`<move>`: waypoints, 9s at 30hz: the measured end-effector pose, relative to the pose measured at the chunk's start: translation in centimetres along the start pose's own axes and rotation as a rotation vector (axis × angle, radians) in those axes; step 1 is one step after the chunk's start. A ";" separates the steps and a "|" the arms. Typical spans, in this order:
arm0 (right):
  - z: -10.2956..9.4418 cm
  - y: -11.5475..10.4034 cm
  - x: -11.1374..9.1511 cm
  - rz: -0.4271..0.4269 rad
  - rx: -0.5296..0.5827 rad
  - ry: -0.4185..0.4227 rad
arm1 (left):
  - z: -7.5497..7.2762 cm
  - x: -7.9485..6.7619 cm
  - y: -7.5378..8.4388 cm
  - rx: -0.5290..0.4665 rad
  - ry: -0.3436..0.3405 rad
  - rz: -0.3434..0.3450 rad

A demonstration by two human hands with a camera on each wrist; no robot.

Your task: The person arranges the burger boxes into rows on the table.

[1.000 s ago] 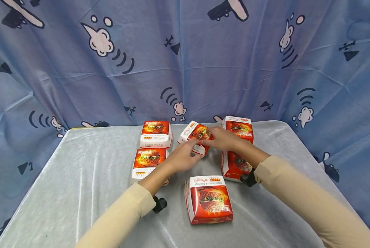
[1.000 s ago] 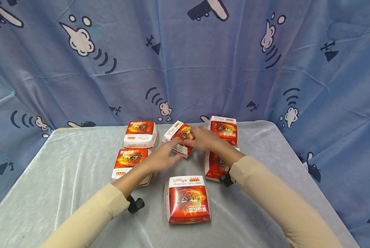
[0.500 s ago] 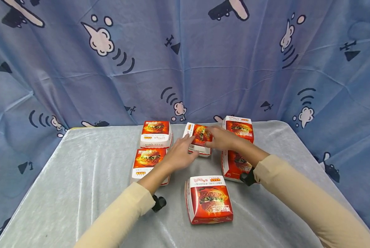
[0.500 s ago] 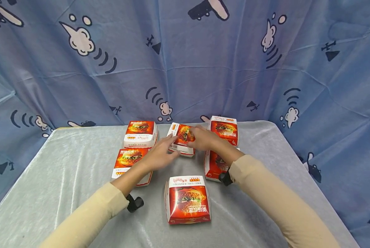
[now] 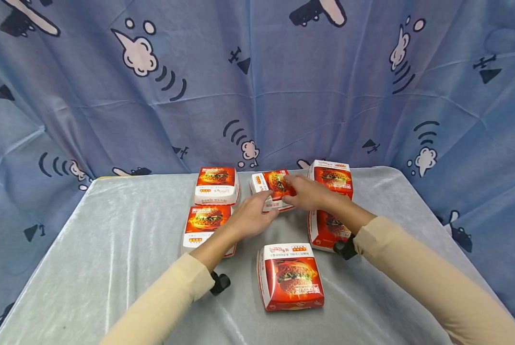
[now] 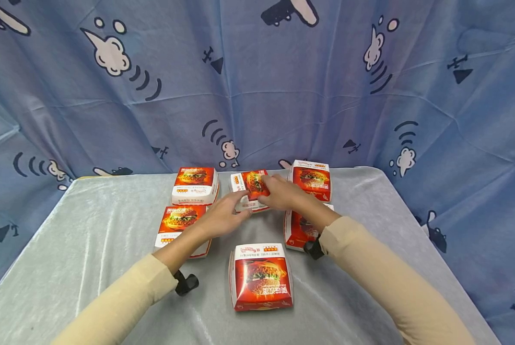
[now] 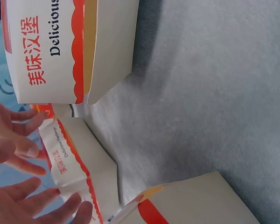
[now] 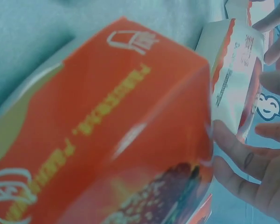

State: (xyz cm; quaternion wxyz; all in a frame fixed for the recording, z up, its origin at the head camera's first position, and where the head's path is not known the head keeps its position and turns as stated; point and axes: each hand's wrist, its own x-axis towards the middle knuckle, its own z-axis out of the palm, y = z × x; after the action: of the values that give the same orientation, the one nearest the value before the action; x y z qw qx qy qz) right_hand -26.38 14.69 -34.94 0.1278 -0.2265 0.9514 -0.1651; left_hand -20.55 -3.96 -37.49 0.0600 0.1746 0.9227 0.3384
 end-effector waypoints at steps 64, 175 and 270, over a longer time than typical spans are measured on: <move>-0.1 0.0 0.9 -0.004 0.104 -0.059 | -1.0 0.6 -0.5 0.035 -0.053 -0.145; 1.9 0.4 -10.7 -0.258 0.368 -0.258 | 0.4 -7.5 -0.2 -0.054 -0.311 0.097; 2.2 0.1 -8.1 -0.238 0.051 -0.063 | -0.4 -5.3 0.2 0.064 -0.088 0.098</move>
State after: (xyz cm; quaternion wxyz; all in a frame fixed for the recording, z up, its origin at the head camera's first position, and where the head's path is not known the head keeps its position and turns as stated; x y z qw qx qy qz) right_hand -18.72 18.05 -35.67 0.1429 -0.3397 0.9087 -0.1959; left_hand -15.62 -5.94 -37.08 0.0783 0.2364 0.9199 0.3030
